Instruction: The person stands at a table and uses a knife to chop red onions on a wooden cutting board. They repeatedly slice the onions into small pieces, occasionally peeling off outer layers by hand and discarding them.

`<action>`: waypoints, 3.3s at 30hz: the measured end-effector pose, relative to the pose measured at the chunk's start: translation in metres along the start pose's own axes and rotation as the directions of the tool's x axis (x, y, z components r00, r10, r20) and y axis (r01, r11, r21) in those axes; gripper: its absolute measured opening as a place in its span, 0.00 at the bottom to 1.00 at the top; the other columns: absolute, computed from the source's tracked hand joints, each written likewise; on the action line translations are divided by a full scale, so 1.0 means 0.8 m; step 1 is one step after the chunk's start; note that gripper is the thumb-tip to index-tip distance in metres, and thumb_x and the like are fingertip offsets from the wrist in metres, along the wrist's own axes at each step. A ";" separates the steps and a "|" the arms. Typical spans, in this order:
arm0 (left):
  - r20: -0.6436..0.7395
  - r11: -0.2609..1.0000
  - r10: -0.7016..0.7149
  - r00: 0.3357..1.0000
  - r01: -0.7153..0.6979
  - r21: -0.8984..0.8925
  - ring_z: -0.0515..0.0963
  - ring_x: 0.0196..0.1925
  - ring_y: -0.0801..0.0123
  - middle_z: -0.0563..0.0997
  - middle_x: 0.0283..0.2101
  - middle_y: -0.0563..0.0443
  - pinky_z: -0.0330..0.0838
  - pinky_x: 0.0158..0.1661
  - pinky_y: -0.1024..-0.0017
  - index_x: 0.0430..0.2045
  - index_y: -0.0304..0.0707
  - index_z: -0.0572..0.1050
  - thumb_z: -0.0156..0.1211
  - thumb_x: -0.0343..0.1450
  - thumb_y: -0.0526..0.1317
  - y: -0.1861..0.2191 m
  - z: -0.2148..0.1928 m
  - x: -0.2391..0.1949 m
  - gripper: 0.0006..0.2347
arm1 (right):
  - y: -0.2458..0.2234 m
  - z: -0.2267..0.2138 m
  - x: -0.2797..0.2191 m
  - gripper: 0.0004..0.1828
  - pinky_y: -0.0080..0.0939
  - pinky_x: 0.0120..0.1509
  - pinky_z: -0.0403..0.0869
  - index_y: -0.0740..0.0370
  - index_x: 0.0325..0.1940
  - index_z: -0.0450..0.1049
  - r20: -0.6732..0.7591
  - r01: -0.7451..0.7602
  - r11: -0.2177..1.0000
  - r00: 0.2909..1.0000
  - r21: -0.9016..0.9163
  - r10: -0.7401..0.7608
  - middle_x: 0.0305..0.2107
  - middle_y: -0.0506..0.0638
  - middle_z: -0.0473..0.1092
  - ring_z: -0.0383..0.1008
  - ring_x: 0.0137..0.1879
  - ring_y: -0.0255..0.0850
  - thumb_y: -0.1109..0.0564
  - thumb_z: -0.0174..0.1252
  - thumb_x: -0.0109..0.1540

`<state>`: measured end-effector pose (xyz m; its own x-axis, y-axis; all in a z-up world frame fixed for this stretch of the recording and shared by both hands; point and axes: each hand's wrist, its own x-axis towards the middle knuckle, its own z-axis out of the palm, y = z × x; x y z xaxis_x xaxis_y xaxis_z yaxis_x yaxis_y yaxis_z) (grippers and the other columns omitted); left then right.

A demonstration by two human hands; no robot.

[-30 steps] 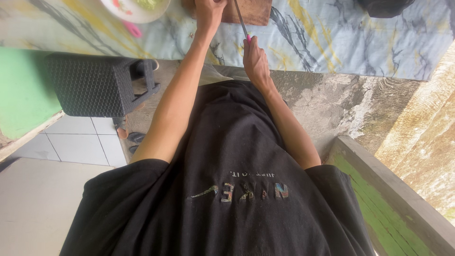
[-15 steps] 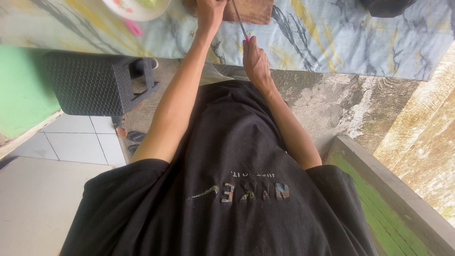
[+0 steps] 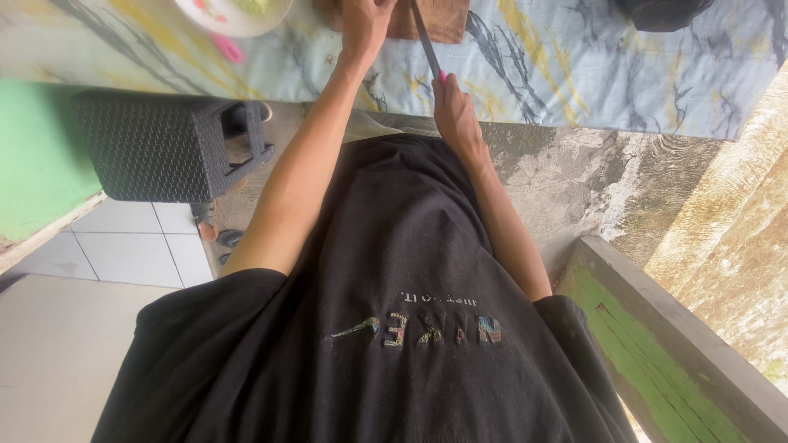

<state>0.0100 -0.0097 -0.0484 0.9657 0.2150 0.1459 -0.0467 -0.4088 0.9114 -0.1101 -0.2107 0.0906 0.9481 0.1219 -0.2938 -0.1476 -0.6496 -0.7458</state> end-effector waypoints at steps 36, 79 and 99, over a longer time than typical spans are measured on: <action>0.409 0.999 0.036 0.912 -0.047 0.017 0.85 0.39 0.68 0.86 0.37 0.47 0.78 0.39 0.70 0.37 0.33 0.78 0.62 0.73 0.28 0.081 -0.016 0.082 0.03 | -0.090 -0.146 -0.006 0.17 0.43 0.33 0.69 0.56 0.47 0.82 -0.019 -0.169 0.954 0.985 -0.248 0.169 0.21 0.48 0.75 0.73 0.25 0.38 0.42 0.62 0.66; 0.157 0.963 0.033 0.987 -0.074 0.261 0.79 0.45 0.60 0.76 0.44 0.48 0.74 0.45 0.62 0.50 0.37 0.72 0.62 0.74 0.32 0.086 -0.167 -0.022 0.11 | 0.021 -0.110 0.034 0.31 0.41 0.30 0.65 0.66 0.38 0.78 0.099 -0.264 0.964 0.960 0.010 0.262 0.17 0.52 0.63 0.63 0.24 0.36 0.37 0.45 0.74; 0.307 0.987 -0.104 0.946 0.060 0.149 0.78 0.32 0.62 0.80 0.35 0.49 0.73 0.37 0.63 0.35 0.32 0.76 0.62 0.75 0.34 0.121 -0.185 -0.024 0.03 | 0.113 -0.043 0.019 0.11 0.43 0.29 0.71 0.61 0.48 0.73 -0.334 -0.097 0.969 0.943 -0.227 0.017 0.36 0.54 0.76 0.75 0.28 0.42 0.51 0.61 0.70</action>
<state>-0.0507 0.0782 0.0939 0.9968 -0.0268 -0.0747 0.0497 -0.5230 0.8509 -0.0991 -0.2933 0.0395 0.9851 -0.1464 -0.0898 -0.1715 -0.8115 -0.5587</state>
